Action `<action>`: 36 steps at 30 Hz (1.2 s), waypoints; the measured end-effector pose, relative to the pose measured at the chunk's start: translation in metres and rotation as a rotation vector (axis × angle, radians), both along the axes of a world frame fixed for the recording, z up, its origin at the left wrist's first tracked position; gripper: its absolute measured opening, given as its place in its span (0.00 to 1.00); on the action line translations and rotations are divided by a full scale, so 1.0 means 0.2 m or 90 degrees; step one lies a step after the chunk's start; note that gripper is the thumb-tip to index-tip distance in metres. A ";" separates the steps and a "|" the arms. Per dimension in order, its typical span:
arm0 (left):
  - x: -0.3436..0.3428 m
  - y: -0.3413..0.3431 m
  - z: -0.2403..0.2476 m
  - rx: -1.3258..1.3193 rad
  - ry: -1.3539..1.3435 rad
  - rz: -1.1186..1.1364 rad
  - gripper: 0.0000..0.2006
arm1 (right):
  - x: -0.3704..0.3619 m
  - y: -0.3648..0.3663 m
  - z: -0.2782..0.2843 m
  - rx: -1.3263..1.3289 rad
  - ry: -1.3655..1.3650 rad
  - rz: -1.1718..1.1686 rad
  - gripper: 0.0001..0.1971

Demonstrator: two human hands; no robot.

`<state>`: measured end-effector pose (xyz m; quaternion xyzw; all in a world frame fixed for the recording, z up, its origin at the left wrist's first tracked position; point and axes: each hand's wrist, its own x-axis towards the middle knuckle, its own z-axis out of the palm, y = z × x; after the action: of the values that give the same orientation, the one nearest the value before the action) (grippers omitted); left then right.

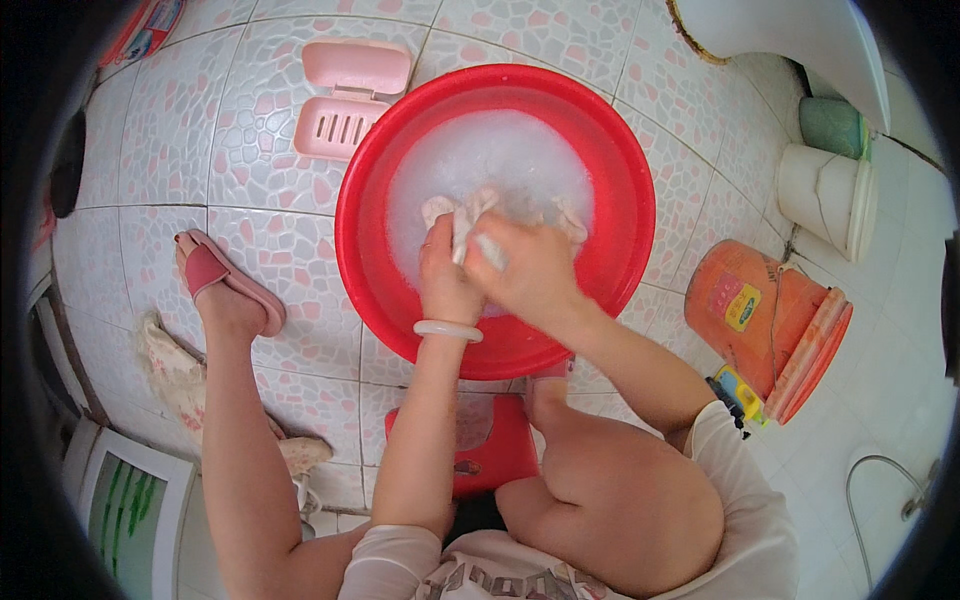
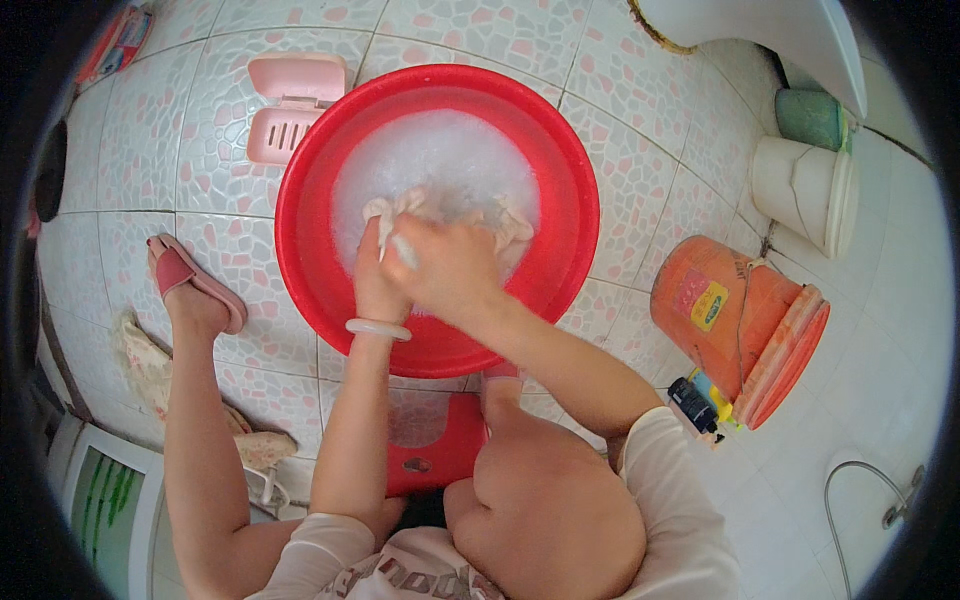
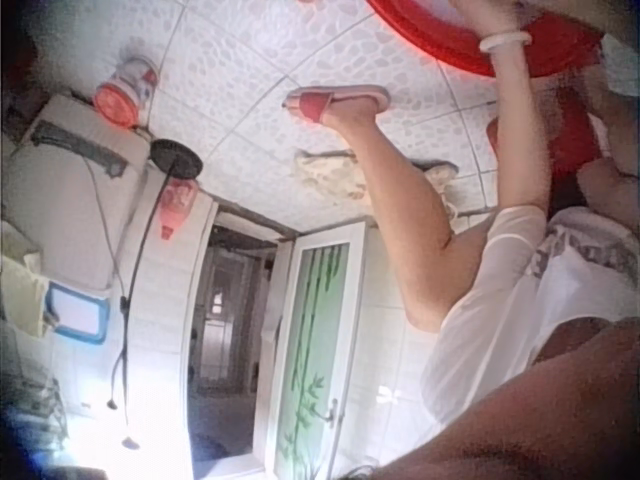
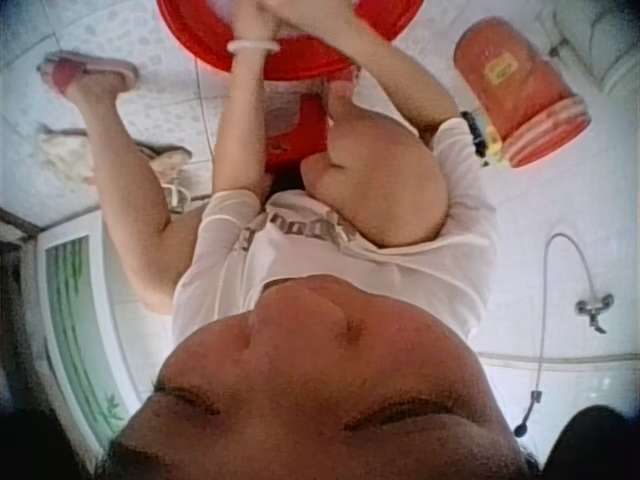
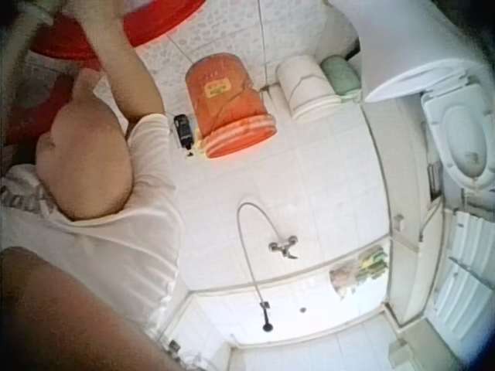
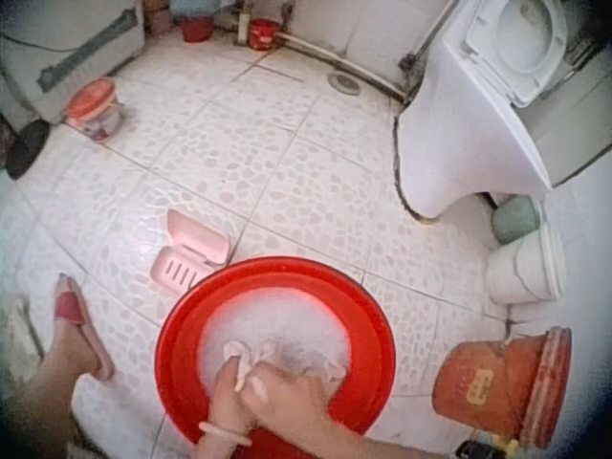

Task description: The person washes a white cloth in a red basin of soapy water by hand, applying a bar of soap, scrubbing the fabric against itself, and wringing it out.

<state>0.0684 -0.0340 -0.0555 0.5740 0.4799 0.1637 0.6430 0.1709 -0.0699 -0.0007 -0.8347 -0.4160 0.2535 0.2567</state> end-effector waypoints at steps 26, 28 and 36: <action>-0.02 0.03 0.05 0.088 0.025 -0.092 0.20 | 0.03 0.05 -0.04 -0.074 -0.017 -0.018 0.12; 0.00 0.01 0.07 0.120 -0.001 -0.124 0.21 | 0.14 0.05 -0.11 -0.097 -0.043 -0.037 0.13; 0.04 0.08 0.18 0.043 -0.115 -0.103 0.26 | 0.31 -0.01 -0.16 -0.272 -0.052 -0.005 0.14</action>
<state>0.0756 -0.0170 -0.0193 0.6148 0.3663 0.1785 0.6752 0.2320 -0.0725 -0.0327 -0.8813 -0.3598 0.3009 0.0580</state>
